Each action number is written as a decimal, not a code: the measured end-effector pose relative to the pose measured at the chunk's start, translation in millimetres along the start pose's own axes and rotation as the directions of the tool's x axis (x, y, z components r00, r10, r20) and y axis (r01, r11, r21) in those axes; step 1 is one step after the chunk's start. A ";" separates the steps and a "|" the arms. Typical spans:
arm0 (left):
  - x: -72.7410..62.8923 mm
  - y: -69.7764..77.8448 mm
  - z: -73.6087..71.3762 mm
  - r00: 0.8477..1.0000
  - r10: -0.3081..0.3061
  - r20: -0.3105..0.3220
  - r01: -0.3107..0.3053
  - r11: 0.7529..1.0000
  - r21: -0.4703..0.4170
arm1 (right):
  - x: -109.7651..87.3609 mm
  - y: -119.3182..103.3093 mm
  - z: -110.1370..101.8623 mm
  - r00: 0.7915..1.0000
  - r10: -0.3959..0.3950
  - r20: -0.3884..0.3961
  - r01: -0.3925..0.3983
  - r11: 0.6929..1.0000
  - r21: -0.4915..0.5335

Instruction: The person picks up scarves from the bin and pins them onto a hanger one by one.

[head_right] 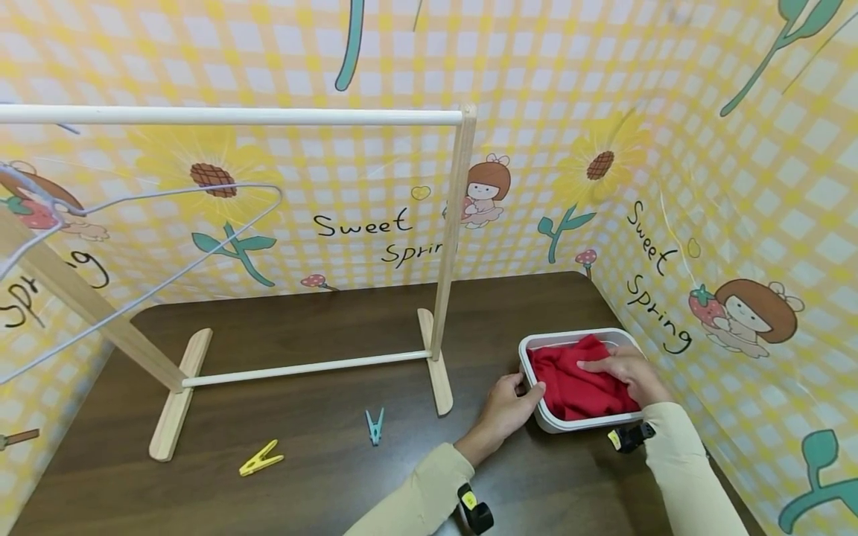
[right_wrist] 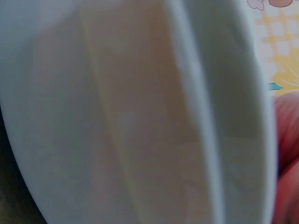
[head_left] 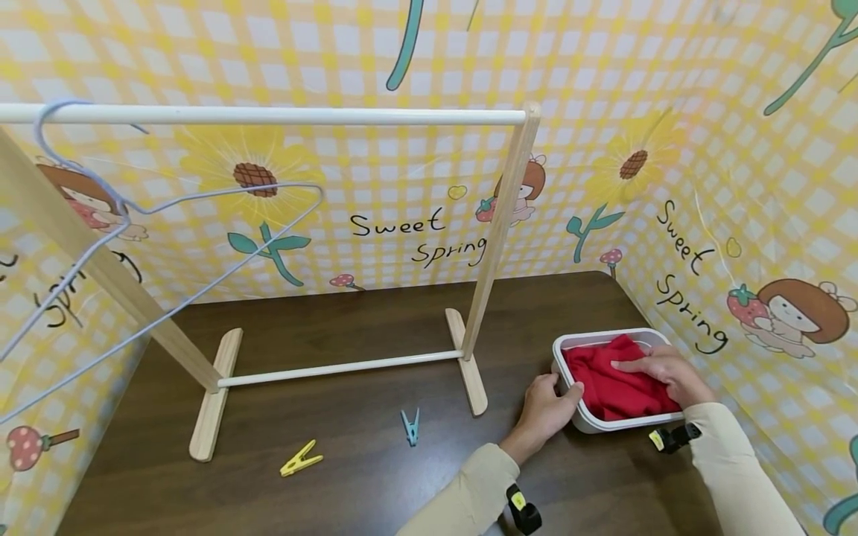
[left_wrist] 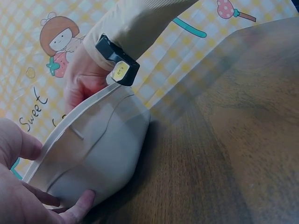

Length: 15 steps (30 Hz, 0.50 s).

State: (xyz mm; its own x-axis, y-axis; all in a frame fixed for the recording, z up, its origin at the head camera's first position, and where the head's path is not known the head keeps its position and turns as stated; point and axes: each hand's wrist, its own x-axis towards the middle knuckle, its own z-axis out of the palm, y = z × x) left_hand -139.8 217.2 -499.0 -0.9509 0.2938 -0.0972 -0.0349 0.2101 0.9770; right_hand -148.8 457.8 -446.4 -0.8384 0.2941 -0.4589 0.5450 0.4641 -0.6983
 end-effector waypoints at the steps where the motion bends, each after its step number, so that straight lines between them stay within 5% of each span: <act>1: -0.2 0.2 -0.4 1.000 0.007 0.000 -0.007 1.000 0.002 | 0.3 0.1 -0.1 1.000 0.000 0.002 0.000 1.000 0.010; 15: -1.0 -1.3 -2.9 0.999 -0.025 0.031 0.026 0.999 -0.029 | -13.2 -12.7 -3.4 0.995 -0.043 -0.088 0.053 0.992 0.115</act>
State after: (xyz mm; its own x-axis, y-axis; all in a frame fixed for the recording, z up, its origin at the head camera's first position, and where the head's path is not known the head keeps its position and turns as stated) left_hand -139.7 214.0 -499.6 -0.9399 0.3168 -0.1272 -0.0684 0.1903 0.9793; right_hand -144.7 450.9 -429.7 -0.8585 0.3461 -0.3784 0.4970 0.3795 -0.7804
